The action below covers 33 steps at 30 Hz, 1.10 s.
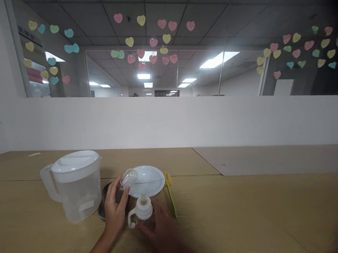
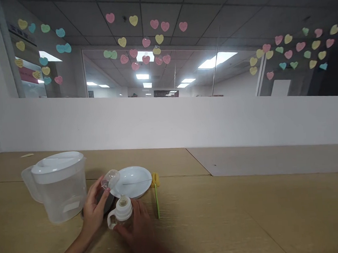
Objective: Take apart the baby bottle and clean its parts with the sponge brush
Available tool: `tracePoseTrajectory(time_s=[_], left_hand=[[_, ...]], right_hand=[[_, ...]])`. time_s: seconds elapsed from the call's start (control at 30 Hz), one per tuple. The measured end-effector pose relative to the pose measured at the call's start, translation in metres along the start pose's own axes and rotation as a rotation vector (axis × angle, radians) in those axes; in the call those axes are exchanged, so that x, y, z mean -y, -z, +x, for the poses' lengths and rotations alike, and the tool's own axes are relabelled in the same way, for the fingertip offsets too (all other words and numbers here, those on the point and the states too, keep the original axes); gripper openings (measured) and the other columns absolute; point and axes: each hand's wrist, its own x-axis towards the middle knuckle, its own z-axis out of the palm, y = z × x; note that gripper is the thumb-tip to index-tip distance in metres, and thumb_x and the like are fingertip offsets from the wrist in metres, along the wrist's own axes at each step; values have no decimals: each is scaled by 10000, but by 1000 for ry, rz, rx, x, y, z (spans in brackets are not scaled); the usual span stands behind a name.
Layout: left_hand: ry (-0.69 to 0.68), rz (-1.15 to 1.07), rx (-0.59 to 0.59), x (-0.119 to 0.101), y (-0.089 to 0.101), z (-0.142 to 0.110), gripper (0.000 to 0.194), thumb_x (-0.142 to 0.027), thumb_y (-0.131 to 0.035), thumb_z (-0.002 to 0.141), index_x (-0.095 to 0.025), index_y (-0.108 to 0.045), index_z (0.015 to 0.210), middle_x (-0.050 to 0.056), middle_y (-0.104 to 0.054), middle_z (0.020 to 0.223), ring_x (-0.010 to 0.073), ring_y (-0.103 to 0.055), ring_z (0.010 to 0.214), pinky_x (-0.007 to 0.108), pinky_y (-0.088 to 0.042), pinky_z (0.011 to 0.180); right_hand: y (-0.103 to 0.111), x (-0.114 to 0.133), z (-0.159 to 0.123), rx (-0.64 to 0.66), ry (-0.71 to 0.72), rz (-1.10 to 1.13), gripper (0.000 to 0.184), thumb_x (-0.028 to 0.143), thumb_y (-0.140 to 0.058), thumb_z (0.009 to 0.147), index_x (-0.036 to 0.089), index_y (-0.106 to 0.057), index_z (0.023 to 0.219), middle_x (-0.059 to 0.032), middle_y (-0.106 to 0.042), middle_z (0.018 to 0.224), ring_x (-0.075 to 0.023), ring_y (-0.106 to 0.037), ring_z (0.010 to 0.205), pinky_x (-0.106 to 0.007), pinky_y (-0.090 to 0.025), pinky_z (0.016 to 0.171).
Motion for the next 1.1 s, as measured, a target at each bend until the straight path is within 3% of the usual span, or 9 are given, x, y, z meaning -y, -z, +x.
tracePoseTrajectory(time_s=[0.1,0.23,0.37,0.5,0.7,0.9,1.1], left_hand=[[28,122,125,16,0,2,537,-504,-544,778,-224,-495,1234,80,-515,1257,209,-533,1099,375,-433,972],[4,208,175,30,1,5,563,-510,-529,780,-188,-488,1239,98,-549,1228,223,-550,1093,401,-433,975],[-43,265,288,32,2,5,417,-478,-416,851,-197,-598,1100,68,-618,1132,197,-581,1042,364,-459,943],[-170,329,369,28,2,3,389,-427,-351,886,-201,-645,1007,58,-654,1031,181,-591,987,339,-479,892],[-319,478,482,27,5,3,372,-343,-300,910,-225,-617,1064,55,-634,1082,197,-544,1056,447,-361,1018],[-450,635,611,31,5,3,320,-311,-435,862,-248,-577,1142,55,-612,1138,233,-488,1150,524,-291,1054],[-398,523,519,31,6,3,327,-284,-365,889,-268,-572,1142,38,-600,1164,200,-497,1139,476,-283,1067]], right_hand=[[0,-1,1,-5,14,3,656,362,-710,683,181,-439,1253,-91,-551,1179,-235,-528,1082,-366,-459,913],[1,-1,1,4,6,10,666,354,-714,684,185,-426,1261,-88,-547,1185,-228,-526,1087,-360,-454,921],[1,-3,1,5,18,21,657,371,-701,698,180,-420,1260,-92,-540,1190,-225,-525,1090,-361,-452,922],[0,-5,1,1,46,30,654,369,-698,702,180,-415,1260,-88,-544,1184,-219,-528,1085,-353,-452,919],[1,-3,0,-7,39,33,635,352,-693,702,169,-434,1252,-95,-551,1170,-219,-538,1066,-352,-462,905],[2,0,1,-21,21,31,627,362,-692,697,158,-457,1242,-104,-568,1136,-225,-554,1037,-361,-474,889],[0,-4,0,-37,48,9,635,383,-678,709,158,-440,1253,-110,-547,1170,-231,-532,1073,-361,-461,906]])
